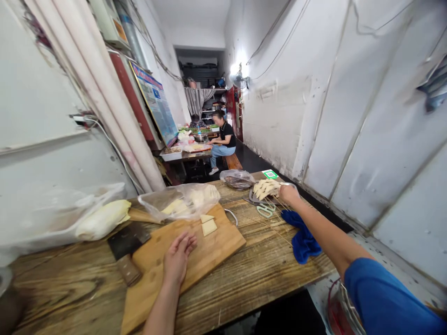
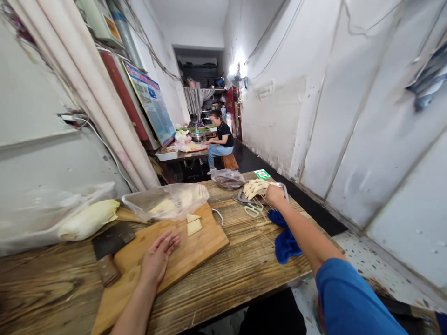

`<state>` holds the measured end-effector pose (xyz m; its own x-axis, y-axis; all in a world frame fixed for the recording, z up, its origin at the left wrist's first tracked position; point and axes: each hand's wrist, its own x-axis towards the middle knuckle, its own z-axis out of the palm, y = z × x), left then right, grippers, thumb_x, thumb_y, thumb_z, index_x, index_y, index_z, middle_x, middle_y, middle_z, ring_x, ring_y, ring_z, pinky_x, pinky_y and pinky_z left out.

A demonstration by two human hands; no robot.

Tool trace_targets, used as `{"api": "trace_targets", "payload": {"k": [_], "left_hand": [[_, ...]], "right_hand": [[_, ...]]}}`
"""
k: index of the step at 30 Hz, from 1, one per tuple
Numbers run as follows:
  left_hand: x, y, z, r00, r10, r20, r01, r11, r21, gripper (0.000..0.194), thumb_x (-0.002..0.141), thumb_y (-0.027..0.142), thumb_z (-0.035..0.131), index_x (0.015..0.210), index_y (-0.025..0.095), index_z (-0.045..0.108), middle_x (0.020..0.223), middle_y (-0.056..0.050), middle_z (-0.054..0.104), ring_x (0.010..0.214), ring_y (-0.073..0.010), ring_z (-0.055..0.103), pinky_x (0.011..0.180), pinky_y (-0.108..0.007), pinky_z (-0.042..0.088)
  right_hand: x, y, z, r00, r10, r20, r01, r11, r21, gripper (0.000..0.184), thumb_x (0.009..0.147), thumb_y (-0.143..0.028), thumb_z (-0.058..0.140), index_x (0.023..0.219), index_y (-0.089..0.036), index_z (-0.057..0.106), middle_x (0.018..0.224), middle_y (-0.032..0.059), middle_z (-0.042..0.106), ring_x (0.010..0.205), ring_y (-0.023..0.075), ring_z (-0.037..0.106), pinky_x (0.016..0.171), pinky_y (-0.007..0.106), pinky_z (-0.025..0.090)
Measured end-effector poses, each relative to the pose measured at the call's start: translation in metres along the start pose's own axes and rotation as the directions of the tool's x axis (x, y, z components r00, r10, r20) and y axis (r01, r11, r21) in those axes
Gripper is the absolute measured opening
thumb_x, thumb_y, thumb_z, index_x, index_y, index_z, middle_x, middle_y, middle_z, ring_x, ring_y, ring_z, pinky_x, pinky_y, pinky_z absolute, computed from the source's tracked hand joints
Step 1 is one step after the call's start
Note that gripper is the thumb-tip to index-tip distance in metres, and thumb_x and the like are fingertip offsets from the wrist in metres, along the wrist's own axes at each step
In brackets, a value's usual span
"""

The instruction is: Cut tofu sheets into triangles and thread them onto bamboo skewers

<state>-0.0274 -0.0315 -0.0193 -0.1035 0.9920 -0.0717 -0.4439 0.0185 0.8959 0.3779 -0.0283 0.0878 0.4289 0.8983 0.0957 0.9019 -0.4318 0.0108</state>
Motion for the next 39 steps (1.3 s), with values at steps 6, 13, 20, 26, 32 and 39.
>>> {"api": "trace_targets", "payload": {"k": [6,13,20,26,32,39], "left_hand": [[-0.002,-0.013,0.003,0.974,0.221,0.047,-0.212,0.819,0.533,0.036,0.074,0.035,0.057,0.102,0.014,0.06,0.098,-0.01,0.066,0.083,-0.0195,0.063,0.083,-0.038,0.048],[0.002,-0.001,0.038,0.827,0.207,0.523,-0.546,0.074,0.834,0.032,0.078,0.023,0.05,0.107,0.013,0.058,0.117,-0.014,0.057,0.11,-0.023,0.05,0.097,-0.036,0.034],[0.017,0.016,0.058,0.829,-0.155,0.537,-0.558,-0.29,0.778,0.026,0.084,0.017,0.035,0.094,0.009,0.059,0.088,-0.018,0.063,0.082,-0.0225,0.059,0.076,-0.033,0.039],[0.023,0.028,0.059,0.748,-0.193,0.635,-0.664,-0.241,0.708,0.02,0.076,0.013,0.042,0.081,0.012,0.061,0.09,-0.014,0.062,0.081,-0.0204,0.058,0.075,-0.03,0.04],[0.019,0.017,0.039,0.732,0.172,0.659,-0.68,0.111,0.725,0.018,0.068,0.011,0.045,0.076,0.018,0.06,0.104,-0.006,0.06,0.101,-0.0176,0.052,0.088,-0.028,0.038],[0.009,-0.002,0.039,0.937,0.279,0.212,-0.254,0.121,0.96,0.039,0.063,0.041,0.062,0.09,0.014,0.057,0.103,-0.013,0.057,0.1,-0.0284,0.049,0.085,-0.041,0.036]], "right_hand": [[-0.063,-0.044,0.025,0.958,-0.282,-0.053,0.283,0.959,0.008,0.023,0.084,-0.024,0.046,0.089,-0.009,0.064,0.096,0.0182,0.062,0.092,0.0266,0.057,0.08,0.035,0.04],[-0.096,-0.056,0.051,0.952,-0.305,0.037,0.304,0.952,0.012,0.026,0.074,0.003,0.044,0.074,-0.008,0.068,0.079,0.0191,0.067,0.077,0.0267,0.064,0.066,0.033,0.045],[-0.085,-0.042,0.041,0.957,-0.289,0.005,0.289,0.956,0.052,0.027,0.074,-0.001,0.043,0.079,-0.013,0.066,0.08,0.0157,0.068,0.078,0.0235,0.064,0.067,0.031,0.046],[-0.089,-0.045,0.022,0.939,-0.306,-0.156,0.333,0.921,0.2,0.02,0.085,-0.021,0.039,0.086,-0.016,0.059,0.076,0.0103,0.067,0.07,0.0196,0.064,0.061,0.026,0.043],[-0.091,-0.084,0.027,0.937,-0.328,-0.117,0.199,0.229,0.953,0.024,0.084,-0.041,0.041,0.084,-0.02,0.052,0.072,0.0019,0.067,0.054,0.0149,0.063,0.05,0.024,0.047],[-0.08,-0.145,0.043,0.967,-0.254,0.01,-0.082,-0.275,0.958,0.028,0.063,-0.042,0.066,0.071,-0.018,0.054,0.064,0.001,0.065,0.058,0.0152,0.063,0.053,0.025,0.05]]}}
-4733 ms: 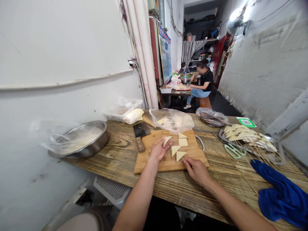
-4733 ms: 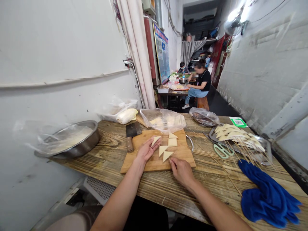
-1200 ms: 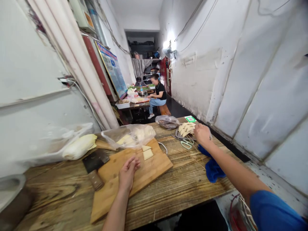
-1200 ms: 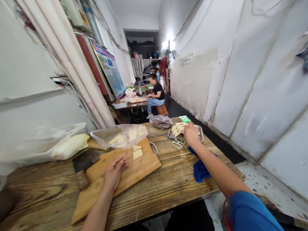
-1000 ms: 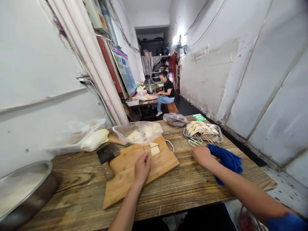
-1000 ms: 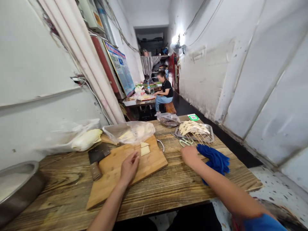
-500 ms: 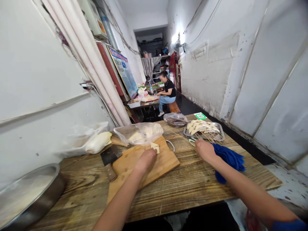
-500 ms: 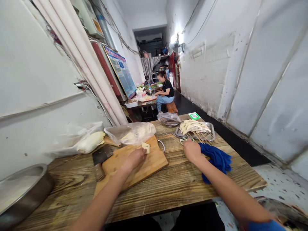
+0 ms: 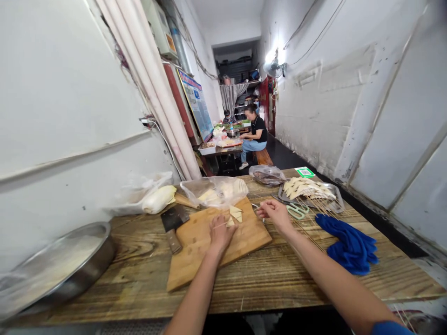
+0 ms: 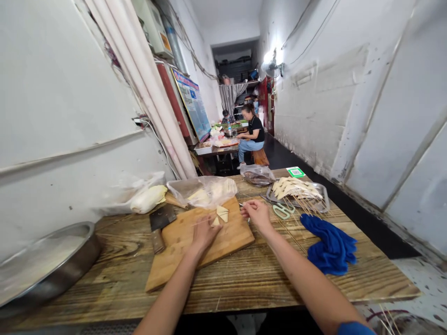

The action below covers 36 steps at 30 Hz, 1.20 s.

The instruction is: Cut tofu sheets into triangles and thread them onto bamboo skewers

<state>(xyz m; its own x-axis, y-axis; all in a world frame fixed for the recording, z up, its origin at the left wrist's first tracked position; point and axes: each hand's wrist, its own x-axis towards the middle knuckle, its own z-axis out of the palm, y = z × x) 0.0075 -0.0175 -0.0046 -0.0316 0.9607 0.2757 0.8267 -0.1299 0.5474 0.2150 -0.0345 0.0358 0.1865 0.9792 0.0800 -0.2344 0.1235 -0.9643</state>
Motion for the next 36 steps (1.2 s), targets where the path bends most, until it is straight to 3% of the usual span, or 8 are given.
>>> {"api": "trace_targets", "payload": {"k": [5,11,15,19,22,26,30,36], "left_hand": [[-0.006,0.011,-0.001,0.988,-0.144,-0.049,0.148,0.984,0.099,0.039,0.062,0.045,0.063,0.089,0.017,0.058,0.106,-0.015,0.055,0.103,-0.0333,0.046,0.082,-0.044,0.035],[-0.008,0.005,0.008,0.999,0.046,0.001,-0.043,0.933,-0.357,0.016,0.074,0.023,0.051,0.087,0.018,0.06,0.084,-0.003,0.065,0.077,-0.0144,0.059,0.076,-0.027,0.043],[-0.005,-0.003,0.007,0.998,-0.05,-0.025,0.027,0.828,-0.56,0.026,0.074,0.023,0.052,0.096,0.015,0.062,0.093,-0.006,0.068,0.083,-0.0159,0.061,0.08,-0.028,0.044],[-0.002,-0.006,-0.002,0.993,-0.111,0.039,0.099,0.615,-0.782,0.031,0.073,0.024,0.056,0.102,0.014,0.061,0.104,-0.007,0.065,0.092,-0.0159,0.06,0.085,-0.028,0.043],[-0.003,-0.003,-0.007,0.959,-0.18,0.217,0.266,0.32,-0.909,0.027,0.073,0.023,0.06,0.099,0.013,0.06,0.096,-0.006,0.066,0.079,-0.0128,0.062,0.073,-0.024,0.048],[-0.003,0.0,-0.009,0.88,-0.232,0.415,0.41,-0.072,-0.909,0.009,0.073,0.01,0.061,0.081,0.012,0.058,0.079,-0.005,0.065,0.072,-0.0111,0.063,0.061,-0.018,0.049],[0.0,-0.003,-0.012,0.825,-0.265,0.499,0.448,-0.23,-0.864,0.007,0.077,0.004,0.055,0.078,0.01,0.058,0.075,-0.005,0.064,0.069,-0.0093,0.063,0.059,-0.016,0.052],[0.003,-0.005,-0.017,0.763,-0.265,0.59,0.507,-0.322,-0.8,0.007,0.082,0.009,0.051,0.081,0.01,0.058,0.079,-0.008,0.066,0.072,-0.0129,0.065,0.064,-0.023,0.055]], "right_hand": [[0.007,0.022,0.007,0.999,0.046,0.002,-0.046,0.998,0.051,0.028,0.06,-0.036,0.065,0.074,-0.018,0.05,0.063,0.0,0.064,0.049,0.0099,0.057,0.047,0.02,0.043],[-0.003,0.028,0.007,0.994,0.046,0.101,-0.051,0.998,0.044,0.034,0.063,-0.032,0.062,0.091,-0.017,0.048,0.064,-0.0042,0.063,0.038,0.0037,0.042,0.041,0.016,0.029],[-0.01,0.028,0.011,0.978,0.069,0.198,-0.075,0.997,0.021,0.03,0.065,-0.033,0.062,0.086,-0.014,0.055,0.063,-0.0028,0.063,0.038,0.0025,0.038,0.04,0.016,0.025],[-0.016,0.029,0.016,0.957,0.037,0.289,-0.017,0.997,-0.073,0.034,0.066,-0.034,0.064,0.092,-0.014,0.057,0.063,-0.004,0.061,0.043,0.004,0.041,0.044,0.017,0.029],[-0.024,0.029,0.022,0.933,-0.006,0.359,0.093,0.97,-0.226,0.026,0.07,-0.034,0.06,0.088,-0.015,0.059,0.067,-0.0022,0.061,0.047,0.0064,0.046,0.046,0.019,0.035],[-0.038,0.027,0.032,0.928,-0.103,0.358,0.308,0.754,-0.581,0.021,0.083,-0.031,0.045,0.082,-0.018,0.062,0.067,0.0003,0.063,0.055,0.0113,0.054,0.055,0.022,0.041],[-0.043,0.026,0.035,0.908,-0.111,0.403,0.395,0.543,-0.741,0.026,0.086,-0.021,0.038,0.095,-0.019,0.063,0.086,0.0054,0.068,0.079,0.0164,0.061,0.072,0.026,0.044],[-0.045,0.029,0.036,0.876,-0.075,0.477,0.394,0.682,-0.616,0.03,0.087,-0.025,0.038,0.096,-0.019,0.066,0.068,0.0015,0.067,0.058,0.0139,0.062,0.06,0.024,0.047]]}}
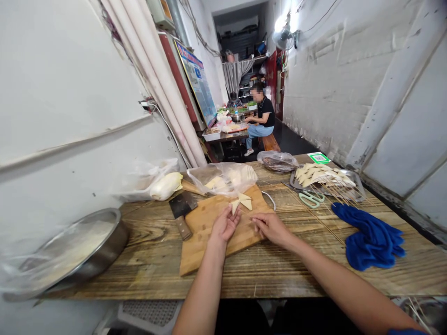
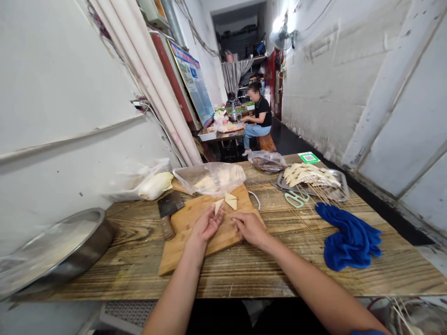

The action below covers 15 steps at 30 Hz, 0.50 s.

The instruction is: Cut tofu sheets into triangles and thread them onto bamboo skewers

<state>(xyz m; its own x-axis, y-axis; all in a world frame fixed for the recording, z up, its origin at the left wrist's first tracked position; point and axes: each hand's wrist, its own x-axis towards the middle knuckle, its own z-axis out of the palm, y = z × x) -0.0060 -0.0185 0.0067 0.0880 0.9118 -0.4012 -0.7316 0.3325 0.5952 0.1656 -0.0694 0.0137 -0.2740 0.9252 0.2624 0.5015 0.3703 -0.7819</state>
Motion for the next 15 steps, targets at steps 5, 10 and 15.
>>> {"api": "trace_targets", "payload": {"k": [5,10,15], "left_hand": [[-0.003,0.0,0.003,1.0,-0.007,-0.01,0.007,0.999,0.035,0.007,0.081,0.009,0.052,0.084,0.01,0.058,0.087,-0.011,0.067,0.08,-0.0152,0.066,0.074,-0.028,0.054],[-0.001,-0.001,0.002,0.999,0.007,-0.047,-0.006,1.0,0.029,0.007,0.08,0.008,0.053,0.085,0.01,0.058,0.088,-0.012,0.067,0.08,-0.0167,0.066,0.073,-0.028,0.055],[0.0,-0.003,0.001,0.999,0.03,-0.033,-0.028,0.998,0.064,0.008,0.079,0.009,0.054,0.086,0.01,0.058,0.09,-0.013,0.067,0.083,-0.0183,0.066,0.069,-0.027,0.055]], "right_hand": [[-0.003,-0.008,0.002,0.997,-0.005,-0.082,-0.002,0.996,-0.089,0.031,0.085,-0.025,0.042,0.107,-0.021,0.063,0.089,0.0046,0.07,0.078,0.0175,0.065,0.072,0.027,0.047],[-0.003,-0.009,0.005,0.997,-0.029,-0.073,0.022,0.995,-0.093,0.033,0.082,-0.02,0.043,0.108,-0.022,0.064,0.096,0.0042,0.07,0.081,0.018,0.065,0.075,0.029,0.048],[-0.003,-0.005,0.011,0.996,-0.038,-0.077,0.032,0.997,-0.069,0.031,0.082,-0.022,0.044,0.105,-0.023,0.066,0.099,0.0036,0.069,0.084,0.0183,0.065,0.076,0.029,0.049]]}}
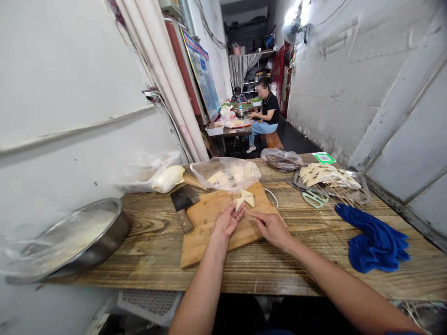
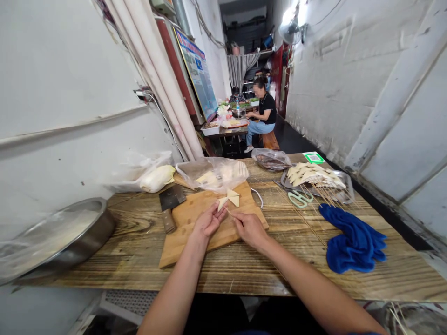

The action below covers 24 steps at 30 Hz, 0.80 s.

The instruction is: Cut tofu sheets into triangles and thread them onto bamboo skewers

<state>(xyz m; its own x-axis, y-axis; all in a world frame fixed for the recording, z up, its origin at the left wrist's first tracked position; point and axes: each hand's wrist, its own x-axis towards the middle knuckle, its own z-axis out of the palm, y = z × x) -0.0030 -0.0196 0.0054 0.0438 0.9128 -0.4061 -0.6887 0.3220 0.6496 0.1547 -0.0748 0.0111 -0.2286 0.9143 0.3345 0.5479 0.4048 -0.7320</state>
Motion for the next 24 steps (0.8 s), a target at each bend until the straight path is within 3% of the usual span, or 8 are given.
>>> {"api": "trace_targets", "payload": {"k": [24], "left_hand": [[-0.0051,-0.0027,0.0003,0.996,0.026,0.087,-0.035,0.993,0.11,0.008,0.078,0.009,0.055,0.083,0.008,0.061,0.085,-0.012,0.068,0.078,-0.0182,0.066,0.071,-0.028,0.054]], "right_hand": [[0.0013,0.0037,0.0024,1.0,-0.022,0.006,0.022,0.999,-0.045,0.03,0.083,-0.019,0.043,0.101,-0.021,0.067,0.093,0.0052,0.07,0.078,0.0184,0.066,0.069,0.026,0.048]]}}
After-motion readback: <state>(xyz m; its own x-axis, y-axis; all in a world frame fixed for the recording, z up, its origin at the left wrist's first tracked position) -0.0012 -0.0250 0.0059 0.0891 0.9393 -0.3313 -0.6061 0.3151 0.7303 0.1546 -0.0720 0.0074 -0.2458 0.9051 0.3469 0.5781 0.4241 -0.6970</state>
